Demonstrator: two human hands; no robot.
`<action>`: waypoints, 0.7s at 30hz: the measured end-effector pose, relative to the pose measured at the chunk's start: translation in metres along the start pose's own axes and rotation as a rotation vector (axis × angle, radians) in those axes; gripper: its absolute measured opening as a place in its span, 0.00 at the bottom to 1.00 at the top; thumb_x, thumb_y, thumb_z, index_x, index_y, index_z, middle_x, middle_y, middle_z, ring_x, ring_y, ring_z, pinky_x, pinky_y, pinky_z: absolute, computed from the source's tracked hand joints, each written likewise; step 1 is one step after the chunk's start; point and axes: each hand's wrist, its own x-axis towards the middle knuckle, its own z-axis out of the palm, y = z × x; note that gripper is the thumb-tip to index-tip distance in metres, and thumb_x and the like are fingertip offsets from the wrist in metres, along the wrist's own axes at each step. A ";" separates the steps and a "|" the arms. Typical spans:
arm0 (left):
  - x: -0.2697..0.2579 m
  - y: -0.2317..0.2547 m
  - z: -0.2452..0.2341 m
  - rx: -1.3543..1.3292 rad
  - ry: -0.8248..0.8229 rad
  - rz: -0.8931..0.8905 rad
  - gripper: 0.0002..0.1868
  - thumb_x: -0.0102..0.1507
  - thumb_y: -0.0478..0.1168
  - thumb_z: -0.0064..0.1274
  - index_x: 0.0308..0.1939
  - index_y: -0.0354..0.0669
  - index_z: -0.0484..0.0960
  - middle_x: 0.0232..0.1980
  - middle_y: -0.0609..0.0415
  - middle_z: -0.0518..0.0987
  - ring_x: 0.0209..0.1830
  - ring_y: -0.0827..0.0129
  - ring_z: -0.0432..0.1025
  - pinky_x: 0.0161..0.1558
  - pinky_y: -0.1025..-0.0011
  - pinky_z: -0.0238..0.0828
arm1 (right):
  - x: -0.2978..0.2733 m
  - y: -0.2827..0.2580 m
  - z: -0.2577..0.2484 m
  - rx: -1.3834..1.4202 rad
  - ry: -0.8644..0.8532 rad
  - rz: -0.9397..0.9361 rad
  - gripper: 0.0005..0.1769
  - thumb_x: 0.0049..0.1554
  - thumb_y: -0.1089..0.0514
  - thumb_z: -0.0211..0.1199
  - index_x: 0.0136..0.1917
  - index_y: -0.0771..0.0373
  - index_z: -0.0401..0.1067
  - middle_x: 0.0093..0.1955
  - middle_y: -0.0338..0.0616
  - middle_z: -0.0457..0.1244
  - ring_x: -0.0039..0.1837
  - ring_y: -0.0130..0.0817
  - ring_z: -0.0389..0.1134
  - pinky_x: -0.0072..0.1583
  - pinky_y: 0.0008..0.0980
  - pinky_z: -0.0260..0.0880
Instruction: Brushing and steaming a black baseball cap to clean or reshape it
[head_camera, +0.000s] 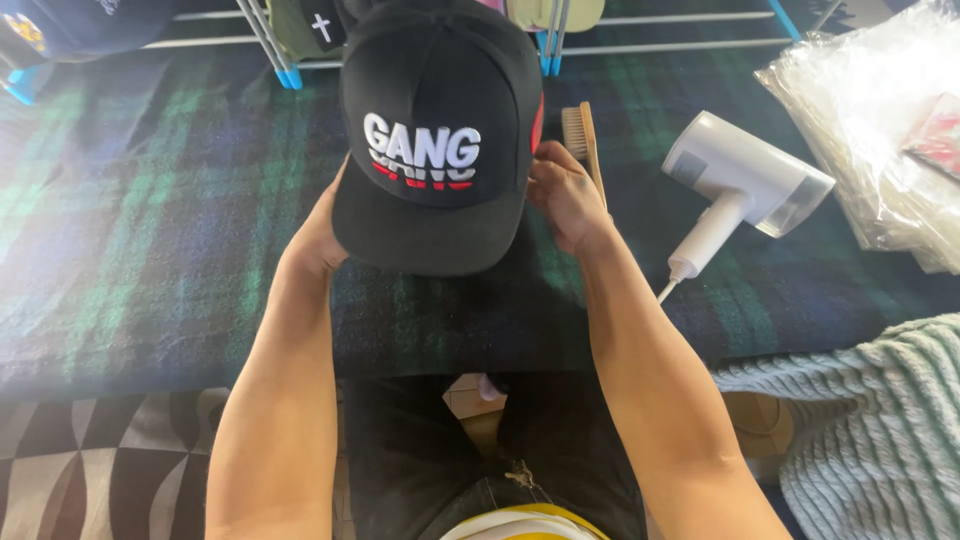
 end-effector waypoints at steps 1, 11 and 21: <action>0.000 -0.001 -0.003 0.012 0.003 -0.004 0.44 0.57 0.34 0.52 0.78 0.38 0.56 0.81 0.46 0.57 0.84 0.52 0.44 0.77 0.39 0.17 | -0.008 -0.008 0.008 -0.002 -0.008 -0.003 0.10 0.60 0.62 0.54 0.53 0.55 0.74 0.42 0.39 0.64 0.54 0.41 0.74 0.58 0.40 0.77; -0.005 -0.012 -0.007 0.100 -0.018 -0.041 0.39 0.59 0.32 0.47 0.76 0.36 0.61 0.80 0.47 0.61 0.84 0.54 0.45 0.77 0.41 0.14 | -0.014 -0.024 0.011 -0.144 0.048 0.138 0.12 0.58 0.61 0.54 0.55 0.58 0.72 0.47 0.44 0.67 0.57 0.46 0.74 0.61 0.51 0.75; -0.084 0.089 -0.022 0.194 0.077 -0.330 0.45 0.57 0.58 0.55 0.76 0.51 0.62 0.77 0.48 0.62 0.79 0.46 0.49 0.71 0.24 0.27 | 0.089 -0.014 0.004 -0.292 0.057 0.148 0.18 0.65 0.58 0.54 0.67 0.57 0.73 0.59 0.56 0.70 0.62 0.58 0.72 0.65 0.56 0.72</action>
